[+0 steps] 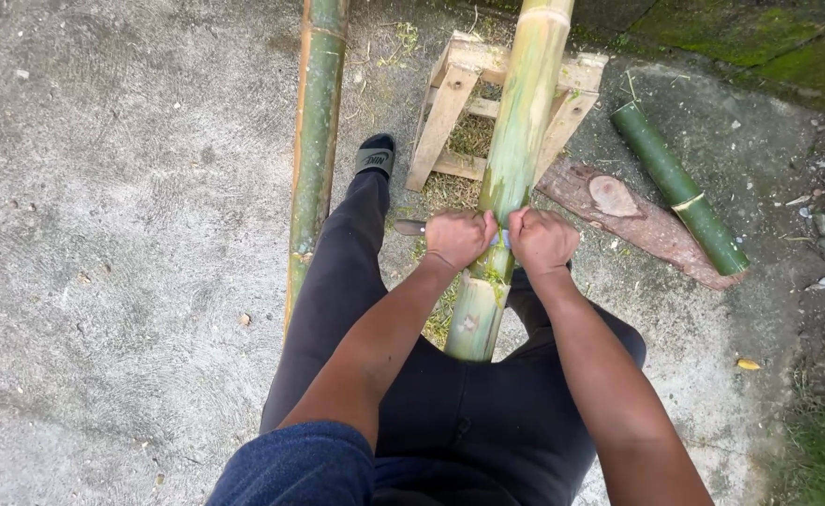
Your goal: Scraping the outer layer of a bamboo pole using a knife while straddling the pole for stability.
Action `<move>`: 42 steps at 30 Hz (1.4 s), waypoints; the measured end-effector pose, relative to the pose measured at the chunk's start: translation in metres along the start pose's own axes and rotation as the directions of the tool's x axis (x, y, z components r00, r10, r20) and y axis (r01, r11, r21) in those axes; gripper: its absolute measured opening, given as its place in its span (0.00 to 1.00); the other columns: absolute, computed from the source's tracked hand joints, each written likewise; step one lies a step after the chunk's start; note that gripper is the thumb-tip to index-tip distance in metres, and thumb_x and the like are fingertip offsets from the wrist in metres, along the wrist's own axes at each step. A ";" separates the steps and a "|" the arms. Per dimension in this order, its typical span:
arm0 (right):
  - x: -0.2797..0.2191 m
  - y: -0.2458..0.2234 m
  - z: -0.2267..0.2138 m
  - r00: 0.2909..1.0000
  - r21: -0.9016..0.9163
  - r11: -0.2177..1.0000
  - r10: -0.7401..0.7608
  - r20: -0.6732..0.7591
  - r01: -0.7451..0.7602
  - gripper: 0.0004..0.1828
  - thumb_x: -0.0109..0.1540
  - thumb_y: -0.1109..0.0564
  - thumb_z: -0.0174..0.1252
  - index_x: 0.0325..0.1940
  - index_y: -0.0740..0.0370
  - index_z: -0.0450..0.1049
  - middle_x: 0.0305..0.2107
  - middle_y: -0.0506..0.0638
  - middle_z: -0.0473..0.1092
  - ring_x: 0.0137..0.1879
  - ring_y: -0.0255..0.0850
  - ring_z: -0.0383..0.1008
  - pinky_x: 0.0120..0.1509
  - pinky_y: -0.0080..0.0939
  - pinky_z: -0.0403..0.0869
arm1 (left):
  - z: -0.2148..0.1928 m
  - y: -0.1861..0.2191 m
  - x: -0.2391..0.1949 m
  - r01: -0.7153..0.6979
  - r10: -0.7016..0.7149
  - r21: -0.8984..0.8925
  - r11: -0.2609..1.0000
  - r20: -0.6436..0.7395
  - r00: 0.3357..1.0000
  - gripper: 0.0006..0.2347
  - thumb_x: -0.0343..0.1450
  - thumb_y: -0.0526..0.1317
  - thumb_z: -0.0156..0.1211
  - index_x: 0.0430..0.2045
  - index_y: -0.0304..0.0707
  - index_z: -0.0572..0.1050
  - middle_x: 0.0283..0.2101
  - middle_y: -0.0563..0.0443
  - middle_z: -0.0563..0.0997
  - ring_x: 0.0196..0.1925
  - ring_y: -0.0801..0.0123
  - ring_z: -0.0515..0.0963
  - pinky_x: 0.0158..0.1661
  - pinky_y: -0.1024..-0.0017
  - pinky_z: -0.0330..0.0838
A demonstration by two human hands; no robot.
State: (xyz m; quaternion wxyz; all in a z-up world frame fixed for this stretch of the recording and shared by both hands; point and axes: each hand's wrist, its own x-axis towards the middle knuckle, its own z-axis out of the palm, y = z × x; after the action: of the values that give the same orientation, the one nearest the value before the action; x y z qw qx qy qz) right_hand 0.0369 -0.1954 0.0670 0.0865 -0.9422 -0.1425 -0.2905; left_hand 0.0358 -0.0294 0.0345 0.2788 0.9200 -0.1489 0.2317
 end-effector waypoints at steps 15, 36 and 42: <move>-0.037 -0.019 -0.021 0.993 0.027 0.996 0.080 0.091 -0.083 0.19 0.62 0.58 0.59 0.16 0.58 0.70 0.17 0.53 0.70 0.22 0.49 0.72 0.28 0.48 0.70 | -0.036 0.017 -0.029 -0.017 0.017 -0.013 1.000 0.051 0.999 0.19 0.72 0.41 0.58 0.05 0.44 0.74 0.13 0.52 0.76 0.14 0.62 0.75 0.22 0.63 0.69; -0.007 0.004 0.013 0.987 0.052 0.987 0.149 0.065 -0.152 0.19 0.63 0.56 0.58 0.17 0.59 0.71 0.18 0.55 0.71 0.22 0.49 0.71 0.27 0.49 0.69 | 0.002 -0.009 0.012 -0.088 0.085 0.020 0.996 0.114 0.990 0.20 0.72 0.44 0.55 0.05 0.45 0.74 0.13 0.51 0.77 0.15 0.60 0.77 0.23 0.61 0.72; 0.024 0.009 0.026 0.997 0.001 0.997 0.081 0.010 -0.081 0.19 0.65 0.57 0.60 0.18 0.58 0.71 0.19 0.54 0.71 0.22 0.49 0.70 0.28 0.49 0.69 | 0.016 -0.021 0.036 -0.020 0.014 0.073 0.997 0.087 0.996 0.21 0.73 0.45 0.56 0.05 0.45 0.74 0.15 0.49 0.78 0.15 0.59 0.77 0.21 0.60 0.70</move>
State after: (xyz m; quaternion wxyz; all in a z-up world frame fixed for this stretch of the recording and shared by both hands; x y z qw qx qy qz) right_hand 0.0721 -0.1925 0.0585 0.0980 -0.9487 -0.1047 -0.2819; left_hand 0.0798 -0.0275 0.0315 0.2357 0.9376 -0.1601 0.1993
